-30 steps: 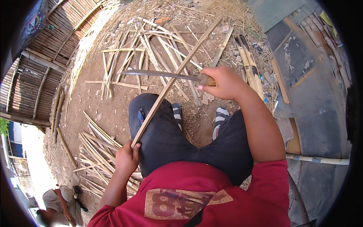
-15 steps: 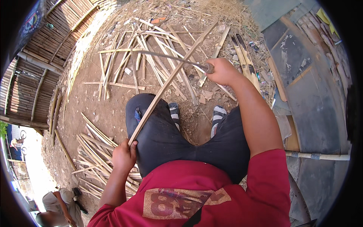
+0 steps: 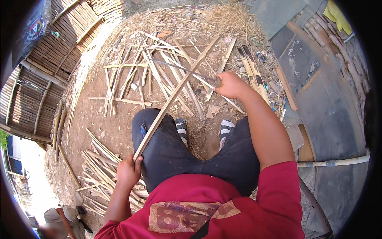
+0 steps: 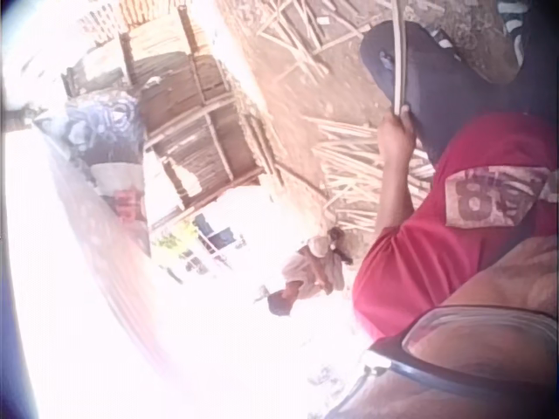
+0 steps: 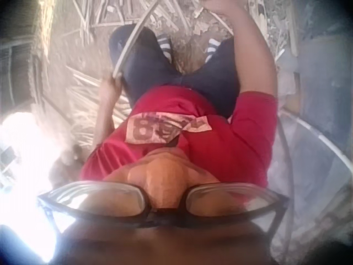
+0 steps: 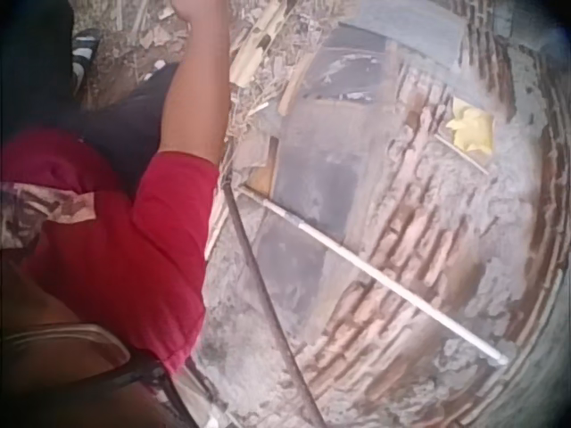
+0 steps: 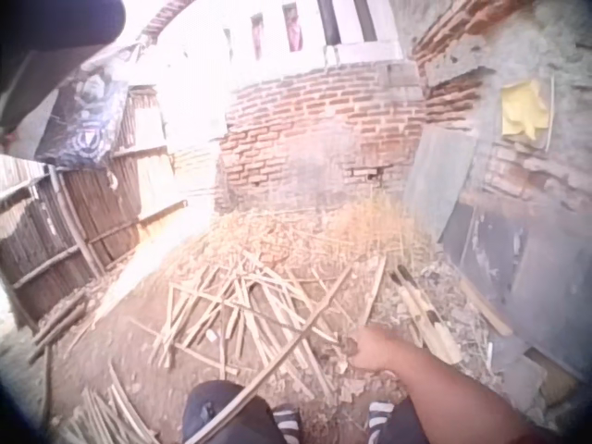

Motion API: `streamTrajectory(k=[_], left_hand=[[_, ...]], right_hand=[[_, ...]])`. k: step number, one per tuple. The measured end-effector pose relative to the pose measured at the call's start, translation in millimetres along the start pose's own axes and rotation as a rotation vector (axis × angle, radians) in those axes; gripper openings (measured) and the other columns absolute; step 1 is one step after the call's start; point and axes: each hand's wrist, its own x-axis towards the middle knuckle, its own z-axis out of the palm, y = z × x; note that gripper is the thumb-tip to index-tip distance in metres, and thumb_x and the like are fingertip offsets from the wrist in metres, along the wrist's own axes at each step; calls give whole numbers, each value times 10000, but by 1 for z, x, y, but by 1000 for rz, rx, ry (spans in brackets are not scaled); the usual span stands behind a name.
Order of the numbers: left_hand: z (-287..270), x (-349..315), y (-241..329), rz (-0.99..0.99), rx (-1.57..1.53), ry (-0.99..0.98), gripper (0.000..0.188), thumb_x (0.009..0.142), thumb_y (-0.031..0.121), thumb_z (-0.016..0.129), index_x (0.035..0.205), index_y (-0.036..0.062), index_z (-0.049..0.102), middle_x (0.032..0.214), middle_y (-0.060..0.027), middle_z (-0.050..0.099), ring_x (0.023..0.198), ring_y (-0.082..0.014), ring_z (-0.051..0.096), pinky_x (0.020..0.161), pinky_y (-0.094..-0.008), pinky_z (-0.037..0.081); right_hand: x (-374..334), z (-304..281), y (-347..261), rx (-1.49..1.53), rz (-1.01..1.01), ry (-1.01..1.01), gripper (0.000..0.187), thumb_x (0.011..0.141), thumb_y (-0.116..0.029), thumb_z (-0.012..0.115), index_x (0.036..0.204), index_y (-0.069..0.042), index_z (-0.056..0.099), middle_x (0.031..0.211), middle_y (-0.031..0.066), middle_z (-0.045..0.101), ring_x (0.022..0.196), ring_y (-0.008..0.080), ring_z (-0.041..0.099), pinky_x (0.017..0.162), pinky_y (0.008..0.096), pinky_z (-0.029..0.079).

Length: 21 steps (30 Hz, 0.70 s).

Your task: The person uses a large blade to shave and smooth the edges of long bamboo strips while holding them on their lap, occasionally setting strips aside.

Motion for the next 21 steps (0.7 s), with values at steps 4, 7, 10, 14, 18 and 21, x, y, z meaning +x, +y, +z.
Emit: streamTrajectory(k=[4,7,10,14,18,21], left_hand=[[-1,-11,-6,14,-8,12,355,1012,357,618,944,9,610,729,-242,656,722,-473,645,639,-537,487],[9,-11,-10,30,93,55,354,1004,362,627,927,18,605,708,-232,649,700,-465,644,636,-544,491],[-2,-3,0,30,127,74,370,1003,368,629,898,14,602,722,-241,655,711,-469,647,644,-547,492],[-14,-6,1,26,44,-22,373,1010,355,622,900,-1,615,732,-251,657,718,-478,647,654,-538,492],[-5,-9,-8,13,-107,-44,391,1022,361,614,949,-23,630,698,-238,639,671,-443,639,642,-488,494],[-8,3,-3,51,-224,-101,405,1027,368,618,997,-35,643,674,-217,625,634,-385,630,627,-436,491]], right_hand=[[-19,10,-63,-81,-131,-31,337,797,-219,682,1094,-69,736,980,222,738,912,379,716,821,475,562],[-1,2,-20,158,80,-25,345,786,-182,671,1101,-55,727,1012,226,736,929,365,719,829,459,560],[-1,-25,42,188,246,170,326,767,-221,740,1058,-74,729,848,194,721,804,355,714,757,465,545],[-15,4,5,-14,8,163,404,783,-238,749,1144,-61,708,928,209,722,891,370,713,815,455,552],[-33,-21,-55,-42,-34,-113,517,818,-251,740,1288,-47,672,1115,243,719,1041,384,700,918,449,556],[-18,-29,0,40,146,100,516,840,-282,751,1306,-77,668,1090,241,723,1033,384,702,909,454,559]])
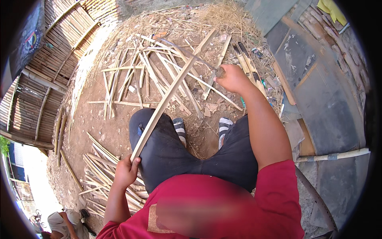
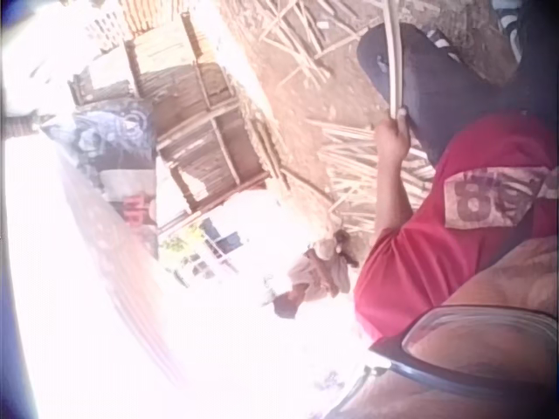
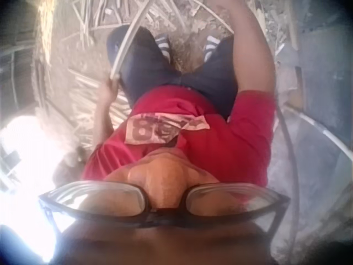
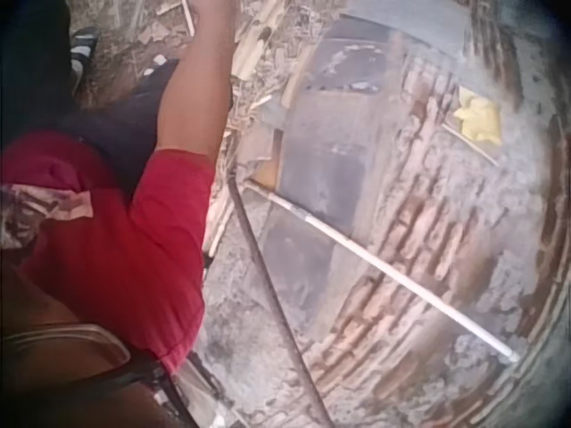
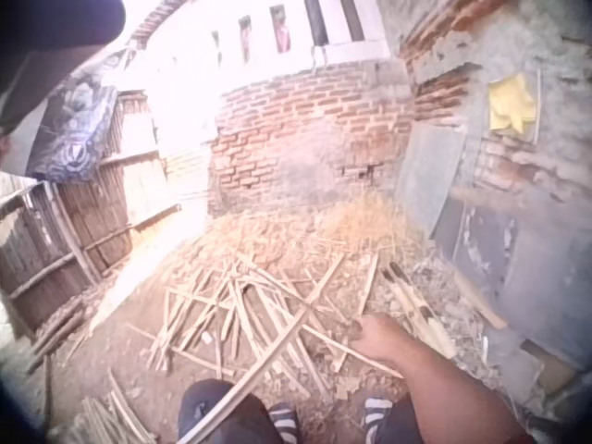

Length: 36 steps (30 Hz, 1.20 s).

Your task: The person uses a large blade to shave and smooth the edges of long bamboo strips while holding them on their lap, occasionally setting strips aside.

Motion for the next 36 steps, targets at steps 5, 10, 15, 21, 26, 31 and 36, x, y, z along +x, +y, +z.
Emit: streamTrajectory(k=[5,10,15,21,26,31,36], left_hand=[[-7,0,-22,-120,-279,-163,492,1040,452,594,1046,-37,649,708,-43,606,656,-149,537,619,-340,454],[-9,5,-26,-274,-423,-302,511,1031,507,588,986,-1,629,729,25,547,660,-88,467,604,-278,409],[-17,10,-28,-368,-522,-386,483,1033,493,592,985,14,620,697,18,535,630,-97,454,574,-270,387],[-13,-5,-37,-204,-428,-337,483,1042,474,587,981,-2,636,707,10,556,658,-96,463,596,-279,411],[-17,5,-17,-239,-317,-283,490,1045,465,588,1023,-21,643,736,4,586,688,-98,489,624,-299,442],[-14,-10,-35,-328,-485,-345,484,1041,485,584,952,11,628,694,36,530,632,-70,440,561,-267,388],[-10,-8,-26,-251,-372,-288,513,1035,503,585,941,0,620,697,23,547,632,-96,471,573,-292,419]], right_hand=[[-13,14,-23,-29,-141,28,436,830,-273,768,1200,-54,699,951,248,725,888,390,713,802,442,560],[7,51,-35,-137,-260,-198,427,817,-253,770,1196,-66,708,998,224,735,948,374,714,838,451,563],[15,30,-24,-48,-51,-117,431,819,-260,759,1207,-81,712,1031,213,736,982,374,708,862,460,561],[0,52,-62,-183,-329,-121,356,795,-248,767,1102,-74,729,899,234,724,866,396,710,791,479,563],[14,42,-21,-83,-173,-18,406,784,-245,771,1153,-85,723,881,207,731,868,390,711,794,479,563],[-11,54,-80,-418,-462,-160,435,789,-223,752,1202,-95,702,871,210,728,889,405,704,783,489,565],[26,34,0,-72,24,152,373,777,-193,730,1130,-77,703,886,207,728,878,397,708,768,481,568]])
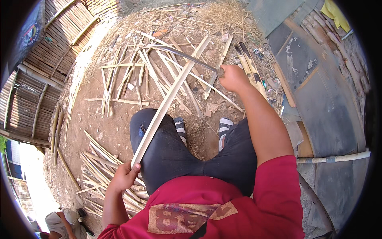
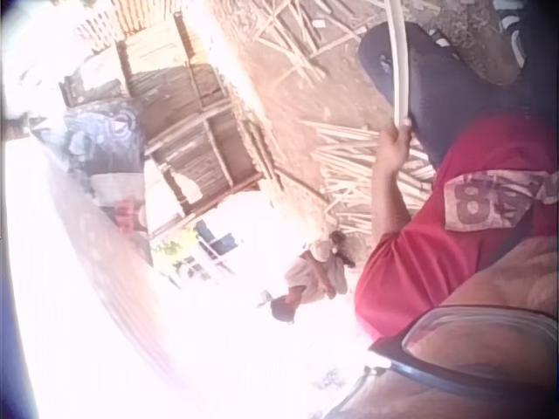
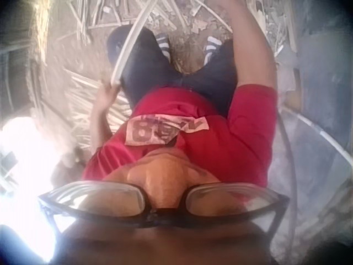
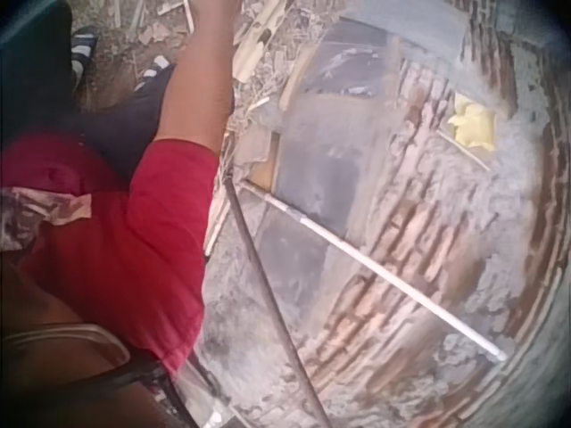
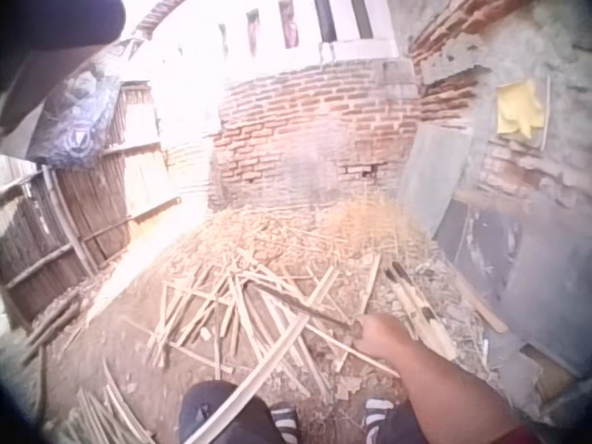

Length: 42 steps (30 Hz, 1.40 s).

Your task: The person uses a large blade to shave and smooth the edges of long bamboo strips while holding them on their lap, occasionally setting strips aside.

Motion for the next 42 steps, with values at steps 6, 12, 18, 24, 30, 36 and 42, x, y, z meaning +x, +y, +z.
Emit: streamTrajectory(k=[6,12,18,24,30,36,42], left_hand=[[-1,0,-11,-14,-79,-41,473,1040,473,591,908,19,608,683,27,536,615,-74,452,551,-274,394],[-1,5,-15,115,59,37,454,1044,433,603,932,-7,613,696,19,554,641,-62,458,559,-281,399],[-5,1,-16,-21,-83,-53,450,1039,474,592,940,35,610,683,40,517,604,-64,447,547,-261,389],[10,6,-34,188,57,118,477,1047,428,591,971,-41,634,650,-51,573,606,-140,538,568,-348,450],[22,-4,-4,250,371,323,393,1029,342,610,930,-38,630,662,-218,625,618,-379,630,601,-469,476],[43,-6,-14,211,531,518,315,995,336,640,931,28,621,734,-248,645,697,-477,637,624,-557,481],[45,-2,-16,289,483,528,375,1017,389,589,964,19,627,731,-227,643,687,-478,639,613,-556,479]], right_hand=[[-38,2,-51,-135,-386,-114,377,799,-198,718,1148,-58,698,924,218,728,868,404,703,801,462,567],[2,-1,5,97,47,4,306,804,-169,677,1094,-73,706,942,213,731,930,370,716,823,483,564],[-22,0,-15,17,-160,0,403,793,-208,723,1177,-87,706,953,235,725,946,404,702,842,475,560],[-25,-5,-43,-121,-304,-222,407,813,-239,732,1191,-92,705,947,195,733,956,383,708,851,484,560],[-14,-10,-8,-27,-131,8,399,816,-269,758,1173,-99,709,954,180,735,942,389,707,843,502,554],[-49,-37,-56,-106,-438,-346,358,783,-302,805,1028,-57,714,862,203,717,865,414,694,770,489,538],[-28,-43,-17,10,-206,-223,534,837,-337,780,1257,-23,685,1077,258,720,1022,404,702,898,481,548]])
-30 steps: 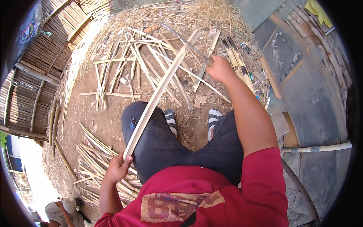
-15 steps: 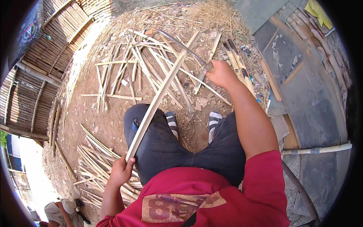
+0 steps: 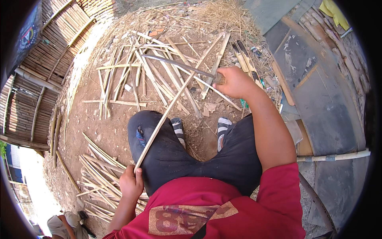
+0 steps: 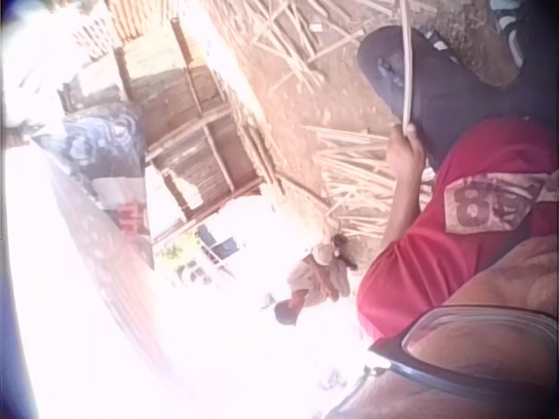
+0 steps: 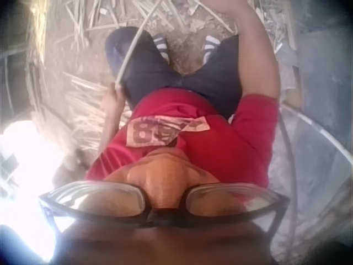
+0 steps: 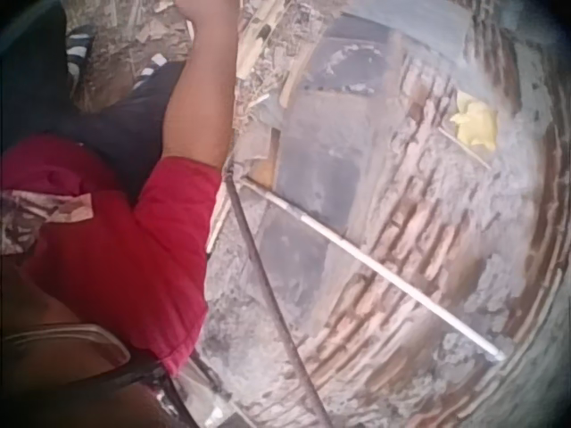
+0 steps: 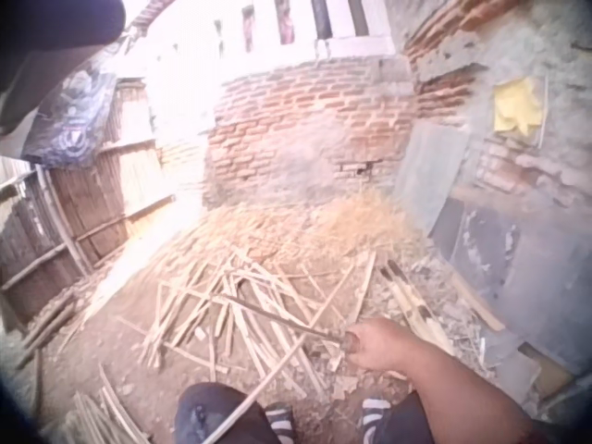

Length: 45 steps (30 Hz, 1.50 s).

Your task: The person uses a large blade to shave and smooth the edges of long bamboo strips while holding them on their lap, occasionally setting strips aside.

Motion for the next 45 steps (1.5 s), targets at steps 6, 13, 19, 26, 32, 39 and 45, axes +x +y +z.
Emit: streamTrajectory(k=[6,13,19,26,32,39,45], left_hand=[[11,7,-7,34,55,25,393,1055,375,515,918,18,605,726,-237,634,698,-489,627,617,-574,461],[7,-3,-3,-23,78,18,395,1054,387,502,914,28,588,763,-267,636,711,-510,620,636,-588,468],[11,6,-5,-10,124,-18,386,1048,390,503,941,29,587,800,-261,644,738,-503,628,635,-580,475],[6,1,-10,4,66,-42,383,1054,387,494,967,28,595,797,-255,641,737,-502,622,640,-579,472],[9,6,-6,18,101,-10,377,1052,384,504,957,32,600,797,-245,647,720,-492,622,636,-579,469],[1,1,-13,33,128,-29,400,1056,388,489,922,26,595,766,-238,629,715,-490,621,627,-565,470],[0,11,-7,3,97,-69,451,1061,418,472,889,18,588,761,-253,637,721,-486,623,635,-560,466]], right_hand=[[13,23,0,70,-63,-165,513,778,-336,819,1180,-34,716,998,256,726,922,402,712,828,461,543],[-2,17,-44,-90,-50,-100,370,791,-219,739,1140,-97,728,997,196,738,960,378,708,856,474,562],[15,19,12,197,137,-109,374,800,-258,755,1126,-78,716,872,169,730,866,328,714,784,444,547],[-3,20,-24,-71,-133,-72,438,835,-293,784,1173,-23,712,907,205,730,836,319,715,778,424,543],[12,-3,14,178,182,123,455,826,-297,782,1184,-25,710,981,250,727,918,380,709,807,437,546],[-6,14,-48,-276,-158,-141,336,807,-239,755,1068,-30,727,869,219,708,845,427,692,747,478,543],[18,-7,30,167,192,79,402,806,-235,739,1163,-53,716,1014,214,738,959,370,716,827,450,569]])
